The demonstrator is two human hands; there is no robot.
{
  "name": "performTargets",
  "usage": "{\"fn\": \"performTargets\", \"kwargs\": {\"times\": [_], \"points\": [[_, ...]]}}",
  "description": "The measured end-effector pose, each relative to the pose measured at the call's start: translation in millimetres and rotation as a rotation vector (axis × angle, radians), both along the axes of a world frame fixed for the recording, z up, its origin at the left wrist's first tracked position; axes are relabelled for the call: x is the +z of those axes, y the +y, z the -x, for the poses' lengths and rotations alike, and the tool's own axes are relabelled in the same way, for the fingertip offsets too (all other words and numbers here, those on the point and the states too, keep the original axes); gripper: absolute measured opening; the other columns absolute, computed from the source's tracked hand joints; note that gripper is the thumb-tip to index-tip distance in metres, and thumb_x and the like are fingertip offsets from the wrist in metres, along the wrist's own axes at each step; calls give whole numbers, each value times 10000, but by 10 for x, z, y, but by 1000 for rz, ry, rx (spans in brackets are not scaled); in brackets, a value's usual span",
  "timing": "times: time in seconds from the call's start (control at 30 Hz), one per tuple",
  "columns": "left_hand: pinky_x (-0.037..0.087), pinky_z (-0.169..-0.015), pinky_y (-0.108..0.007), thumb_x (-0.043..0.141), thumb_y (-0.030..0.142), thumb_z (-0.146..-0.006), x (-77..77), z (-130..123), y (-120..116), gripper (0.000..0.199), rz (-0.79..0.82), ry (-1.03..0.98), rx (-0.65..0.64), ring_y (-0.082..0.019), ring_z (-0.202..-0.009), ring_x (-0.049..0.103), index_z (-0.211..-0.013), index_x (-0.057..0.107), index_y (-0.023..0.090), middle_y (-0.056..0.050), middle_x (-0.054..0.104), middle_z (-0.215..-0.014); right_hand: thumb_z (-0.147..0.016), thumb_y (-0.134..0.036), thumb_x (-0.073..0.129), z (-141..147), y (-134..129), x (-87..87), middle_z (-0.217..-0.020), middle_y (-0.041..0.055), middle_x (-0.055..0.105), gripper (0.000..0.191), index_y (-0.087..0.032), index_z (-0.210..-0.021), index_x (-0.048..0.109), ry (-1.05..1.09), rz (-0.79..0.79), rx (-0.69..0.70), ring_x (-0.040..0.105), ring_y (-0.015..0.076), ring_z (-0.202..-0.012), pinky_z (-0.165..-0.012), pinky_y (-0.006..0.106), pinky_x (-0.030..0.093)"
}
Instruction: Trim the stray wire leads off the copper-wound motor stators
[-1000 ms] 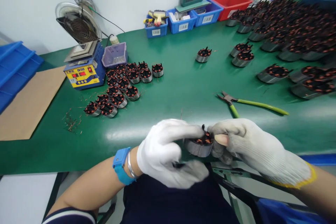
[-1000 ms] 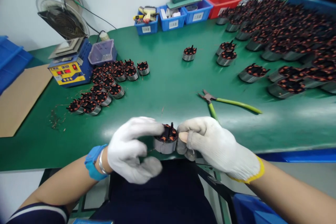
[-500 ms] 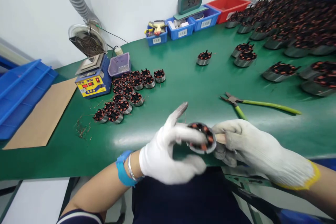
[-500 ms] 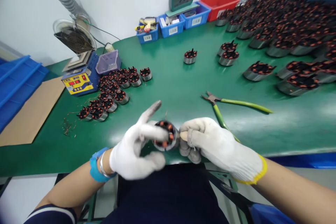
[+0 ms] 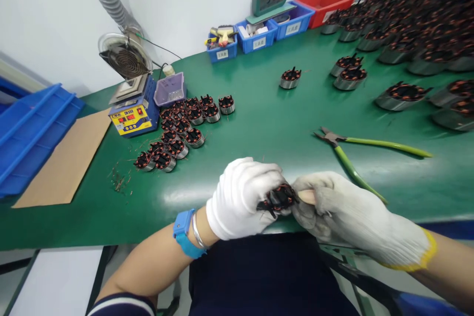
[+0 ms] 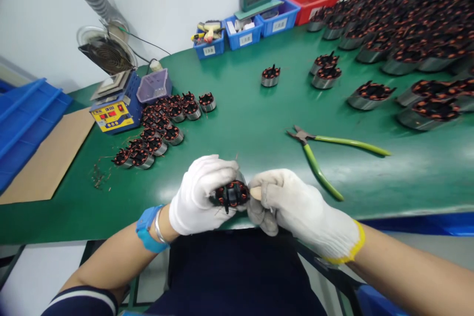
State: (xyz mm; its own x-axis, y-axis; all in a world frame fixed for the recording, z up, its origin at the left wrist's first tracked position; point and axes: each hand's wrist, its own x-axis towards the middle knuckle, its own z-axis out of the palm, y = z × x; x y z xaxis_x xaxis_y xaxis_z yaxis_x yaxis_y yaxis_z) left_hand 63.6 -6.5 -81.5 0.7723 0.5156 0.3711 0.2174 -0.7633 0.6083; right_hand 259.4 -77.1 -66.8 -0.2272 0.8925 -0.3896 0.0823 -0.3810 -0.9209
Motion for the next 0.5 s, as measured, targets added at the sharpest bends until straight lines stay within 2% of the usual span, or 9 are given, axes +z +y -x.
{"fn": "performTargets", "kwargs": {"times": [0.07, 0.1, 0.17, 0.2, 0.27, 0.33, 0.4, 0.5], "points": [[543, -1009, -501, 624, 445, -863, -55, 2, -9, 290, -195, -79, 28, -265, -998, 748, -1060, 618, 232, -116, 771, -1087, -776, -683, 548, -47, 8, -20, -574, 56, 603, 473, -238, -626, 489, -31, -11, 55, 507, 163, -423, -421, 316, 416], [547, -1000, -491, 636, 449, -865, -88, 4, -11, 312, -245, -132, 53, -260, -984, 752, -1087, 602, 232, -109, 774, -1066, -816, -650, 538, -97, 14, -16, -618, 72, 639, 450, -226, -664, 549, -156, -108, 80, 559, 185, -473, -456, 330, 458], [573, -946, -464, 689, 474, -853, -151, 6, -6, 403, -287, -227, 118, -253, -935, 757, -1147, 566, 226, -99, 774, -1029, -866, -567, 560, -221, 33, 2, -824, 125, 738, 391, -198, -846, 688, -512, -462, 71, 695, 258, -690, -613, 393, 572], [587, -910, -446, 717, 487, -844, -176, 6, 0, 452, -295, -257, 150, -248, -908, 757, -1171, 551, 224, -95, 772, -1018, -876, -524, 592, -280, 44, 9, -980, 153, 763, 376, -189, -986, 723, -685, -691, 48, 732, 302, -860, -751, 448, 608], [603, -847, -411, 753, 494, -831, -201, 3, 14, 505, -301, -282, 193, -240, -876, 758, -1196, 537, 221, -91, 768, -1002, -885, -444, 653, -356, 63, 3, -1202, 177, 740, 402, -186, -1190, 695, -921, -1128, 16, 697, 363, -1142, -1019, 568, 548], [607, -832, -397, 748, 480, -840, -195, -1, 22, 485, -307, -278, 194, -238, -874, 761, -1195, 537, 224, -84, 767, -992, -922, -333, 642, -363, 76, -28, -1144, 151, 756, 294, -194, -1179, 677, -1034, -1399, 57, 674, 361, -1203, -1132, 631, 455], [604, -856, -407, 736, 478, -851, -173, -2, 18, 459, -314, -259, 151, -239, -867, 762, -1185, 543, 229, -76, 771, -992, -950, -211, 584, -331, 86, -69, -983, 95, 769, 150, -216, -1066, 679, -1084, -1479, 120, 703, 318, -1143, -1147, 631, 442], [593, -914, -432, 753, 511, -839, -151, 9, 5, 459, -284, -197, 93, -238, -859, 762, -1156, 566, 236, -63, 781, -997, -985, -162, 510, -334, 115, -96, -927, 66, 768, 193, -237, -923, 676, -1064, -1417, 216, 730, 253, -1080, -1135, 575, 481]]}}
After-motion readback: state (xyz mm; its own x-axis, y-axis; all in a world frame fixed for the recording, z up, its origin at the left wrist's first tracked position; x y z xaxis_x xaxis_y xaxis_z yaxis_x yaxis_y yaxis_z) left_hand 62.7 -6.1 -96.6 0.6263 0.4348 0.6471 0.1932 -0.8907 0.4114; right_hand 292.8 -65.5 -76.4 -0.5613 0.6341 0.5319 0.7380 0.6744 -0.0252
